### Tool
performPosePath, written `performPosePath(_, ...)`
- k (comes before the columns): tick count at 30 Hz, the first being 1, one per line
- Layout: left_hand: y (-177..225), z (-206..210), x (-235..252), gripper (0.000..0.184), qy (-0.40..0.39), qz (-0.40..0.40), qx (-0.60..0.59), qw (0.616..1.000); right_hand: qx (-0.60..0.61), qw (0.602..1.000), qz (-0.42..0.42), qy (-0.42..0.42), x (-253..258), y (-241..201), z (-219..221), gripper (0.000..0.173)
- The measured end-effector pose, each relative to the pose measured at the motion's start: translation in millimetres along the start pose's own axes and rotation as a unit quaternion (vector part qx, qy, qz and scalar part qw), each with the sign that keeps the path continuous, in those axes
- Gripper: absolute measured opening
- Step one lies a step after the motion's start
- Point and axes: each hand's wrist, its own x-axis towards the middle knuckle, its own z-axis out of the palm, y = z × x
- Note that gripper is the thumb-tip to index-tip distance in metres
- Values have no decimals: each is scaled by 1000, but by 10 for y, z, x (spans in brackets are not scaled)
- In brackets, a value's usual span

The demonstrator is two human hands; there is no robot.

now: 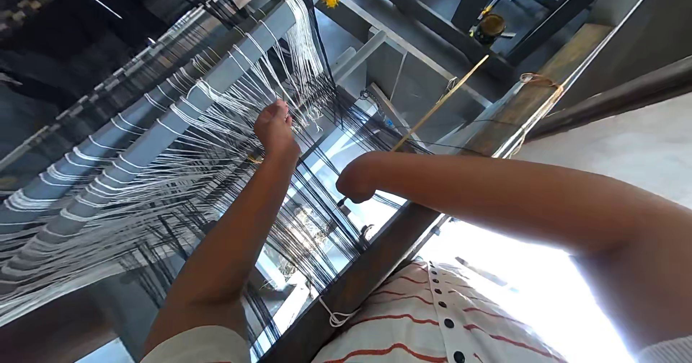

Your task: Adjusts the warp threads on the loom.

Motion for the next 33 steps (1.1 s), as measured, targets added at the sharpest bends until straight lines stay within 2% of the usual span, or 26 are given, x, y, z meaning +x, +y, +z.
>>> performPosePath(4,-27,-195,-173,22,-36,58,41,997,-4,1000,0,1,-20,-3,-14,21)
performPosePath(8,-85,-432,-355,20,-95,155,86,980,-9,1000,0,-4,-22,-11,-19,21)
performPosePath(13,87,-647,-667,12,-139,257,80,953,-8,1000,11,12,-33,-10,-15,20)
performPosePath(21,433,-922,-1172,15,-213,334,88,914,-3,999,34,11,-56,-36,-48,24)
performPosePath(26,705,-1029,-1425,16,-243,388,64,887,-17,998,46,35,-116,-57,-30,19)
performPosePath(28,868,-1070,-1520,16,-245,387,49,888,-38,998,50,31,-137,-71,-25,17)
performPosePath(30,1030,-1114,-1609,14,-233,387,34,892,-49,997,39,40,-160,-65,-58,19)
performPosePath(33,1262,-1214,-1716,10,-216,398,37,891,-82,992,-16,100,-306,-60,-160,19)
